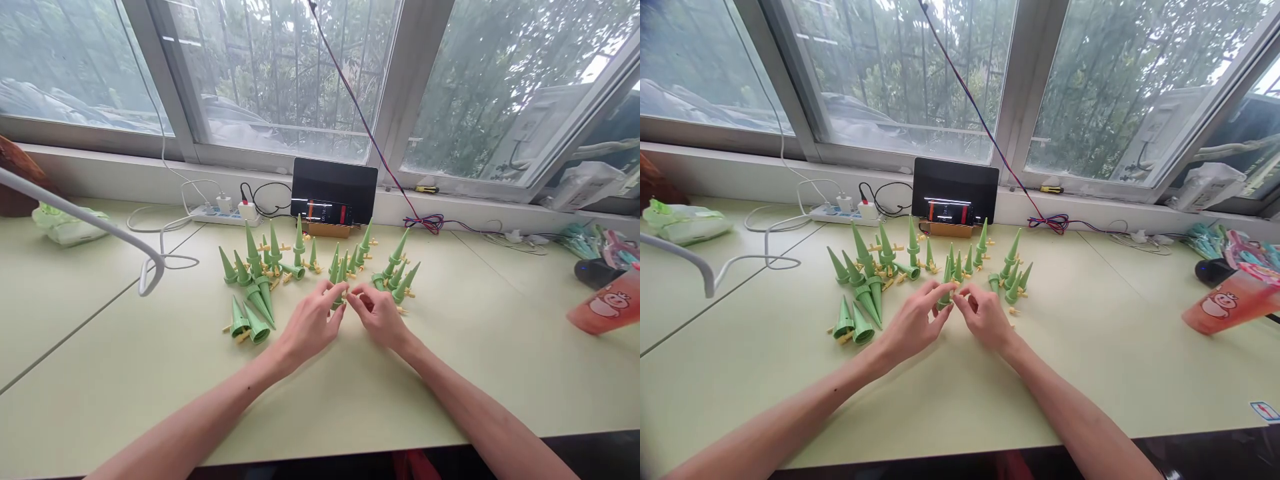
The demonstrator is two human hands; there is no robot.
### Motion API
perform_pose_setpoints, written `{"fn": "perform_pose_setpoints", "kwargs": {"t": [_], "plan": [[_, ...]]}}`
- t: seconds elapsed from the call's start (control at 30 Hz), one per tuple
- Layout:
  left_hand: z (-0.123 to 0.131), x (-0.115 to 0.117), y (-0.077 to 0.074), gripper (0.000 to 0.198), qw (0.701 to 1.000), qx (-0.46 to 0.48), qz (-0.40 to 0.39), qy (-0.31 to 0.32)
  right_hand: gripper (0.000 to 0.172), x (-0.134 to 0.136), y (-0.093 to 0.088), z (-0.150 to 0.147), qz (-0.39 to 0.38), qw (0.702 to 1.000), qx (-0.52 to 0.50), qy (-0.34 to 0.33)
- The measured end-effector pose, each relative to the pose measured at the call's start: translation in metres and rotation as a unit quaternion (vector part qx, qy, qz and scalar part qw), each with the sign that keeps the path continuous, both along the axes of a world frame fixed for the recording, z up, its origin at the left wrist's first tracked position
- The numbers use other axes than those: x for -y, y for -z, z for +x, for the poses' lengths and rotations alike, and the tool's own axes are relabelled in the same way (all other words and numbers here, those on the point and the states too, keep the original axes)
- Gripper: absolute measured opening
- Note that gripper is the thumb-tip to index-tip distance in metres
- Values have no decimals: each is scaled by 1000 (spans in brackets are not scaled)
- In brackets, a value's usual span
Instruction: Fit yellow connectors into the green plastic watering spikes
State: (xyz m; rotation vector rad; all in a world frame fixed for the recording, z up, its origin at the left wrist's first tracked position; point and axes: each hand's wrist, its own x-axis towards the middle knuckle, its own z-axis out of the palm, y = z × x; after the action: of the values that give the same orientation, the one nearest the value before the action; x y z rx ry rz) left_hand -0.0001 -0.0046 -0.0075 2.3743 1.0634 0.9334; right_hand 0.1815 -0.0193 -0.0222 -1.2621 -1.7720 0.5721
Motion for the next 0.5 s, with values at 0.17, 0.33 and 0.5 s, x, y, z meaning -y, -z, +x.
{"fn": "perform_pose_setpoints", "kwargs": {"t": [0.17,0.33,0.5], "plan": [[0,-1,0,32,1000,-1,-4,0,29,1,0,0,5,1000,5,-6],[0,0,1,33,1000,-3,-2,0,31,0,0,0,-3,1000,-5,-9],[0,1,0,35,1000,1,-9,-1,32,-1,0,0,-3,1000,-11,-9]]}}
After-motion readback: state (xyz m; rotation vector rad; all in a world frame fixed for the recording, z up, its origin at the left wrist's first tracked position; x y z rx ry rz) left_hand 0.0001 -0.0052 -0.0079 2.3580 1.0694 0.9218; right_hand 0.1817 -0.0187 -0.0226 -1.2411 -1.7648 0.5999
